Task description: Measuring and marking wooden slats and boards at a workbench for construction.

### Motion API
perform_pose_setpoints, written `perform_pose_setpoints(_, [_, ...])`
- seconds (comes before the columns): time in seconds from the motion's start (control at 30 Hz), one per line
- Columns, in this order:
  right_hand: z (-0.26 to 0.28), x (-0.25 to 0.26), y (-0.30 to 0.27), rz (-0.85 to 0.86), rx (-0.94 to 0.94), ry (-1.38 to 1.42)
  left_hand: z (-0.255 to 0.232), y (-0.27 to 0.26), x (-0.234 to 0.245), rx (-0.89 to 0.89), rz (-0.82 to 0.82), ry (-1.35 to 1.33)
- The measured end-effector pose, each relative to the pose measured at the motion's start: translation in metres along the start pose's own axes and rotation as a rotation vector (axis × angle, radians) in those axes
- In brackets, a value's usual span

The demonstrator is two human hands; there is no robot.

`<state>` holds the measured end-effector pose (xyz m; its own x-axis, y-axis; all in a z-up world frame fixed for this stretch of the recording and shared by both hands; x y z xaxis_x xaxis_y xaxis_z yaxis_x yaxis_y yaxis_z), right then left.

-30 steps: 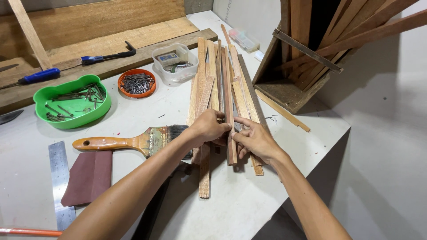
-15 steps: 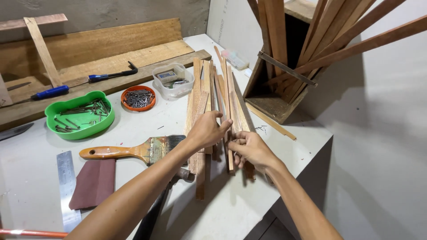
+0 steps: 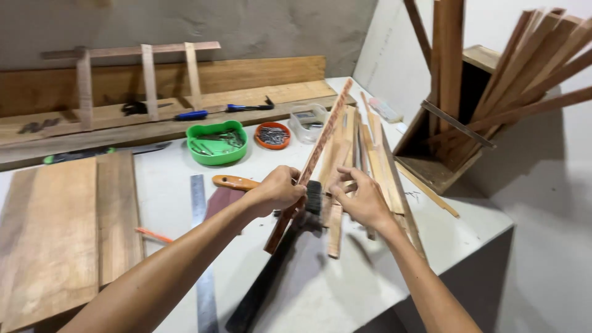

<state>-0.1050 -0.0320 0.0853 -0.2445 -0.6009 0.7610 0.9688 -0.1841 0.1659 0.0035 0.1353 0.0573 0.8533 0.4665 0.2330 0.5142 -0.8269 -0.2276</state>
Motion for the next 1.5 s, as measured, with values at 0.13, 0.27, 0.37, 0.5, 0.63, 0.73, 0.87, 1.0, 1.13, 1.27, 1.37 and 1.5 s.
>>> perform_pose_setpoints(0.13, [0.05,-0.047,0.039,0.037,0.174,0.017,0.006,-0.075,0.043,0.048,-0.089,-0.058])
perform_pose_setpoints(0.27, [0.105,-0.108,0.07,0.204,0.173,0.546,0.023,-0.151,0.086,0.052,-0.144,-0.003])
perform_pose_setpoints(0.37, [0.151,-0.152,0.083,0.323,0.12,0.865,0.044,-0.203,0.121,0.067,-0.195,0.04])
perform_pose_setpoints(0.5, [0.221,-0.215,0.09,0.473,0.085,1.051,0.057,-0.281,0.158,0.078,-0.33,0.072])
perform_pose_setpoints(0.63, [0.286,-0.268,0.089,0.598,0.163,1.077,0.055,-0.341,0.193,0.055,-0.572,0.34])
perform_pose_setpoints(0.73, [0.331,-0.301,0.085,0.686,0.236,1.079,0.045,-0.386,0.21,0.136,-0.752,0.696])
perform_pose_setpoints(0.87, [0.402,-0.344,0.066,0.788,0.283,1.02,0.058,-0.455,0.231,0.368,-0.774,0.783])
perform_pose_setpoints(1.0, [0.475,-0.399,0.051,0.907,0.323,0.854,0.076,-0.534,0.256,0.444,-0.817,0.768])
perform_pose_setpoints(1.13, [0.545,-0.457,0.029,1.002,0.412,0.69,0.11,-0.619,0.273,0.538,-0.843,0.695])
perform_pose_setpoints(1.27, [0.605,-0.497,0.002,0.823,0.556,0.472,0.138,-0.694,0.283,0.607,-0.901,0.61])
perform_pose_setpoints(1.37, [0.631,-0.521,-0.03,0.65,0.644,0.306,0.165,-0.733,0.281,0.651,-0.945,0.564])
perform_pose_setpoints(1.5, [0.642,-0.572,-0.065,0.589,0.917,0.078,0.195,-0.761,0.284,0.748,-0.98,0.553])
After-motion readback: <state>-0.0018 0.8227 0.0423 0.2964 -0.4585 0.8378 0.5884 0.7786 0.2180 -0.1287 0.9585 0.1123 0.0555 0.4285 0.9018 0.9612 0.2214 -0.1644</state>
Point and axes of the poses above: each hand's wrist, its own y-axis towards the middle knuckle, its own x-axis out of the back of the hand, z = x × y, the point moved 6 cm from there along y, towards the middle knuckle, and after that the axes turned 10 degrees about z, right-handed, at the moved point
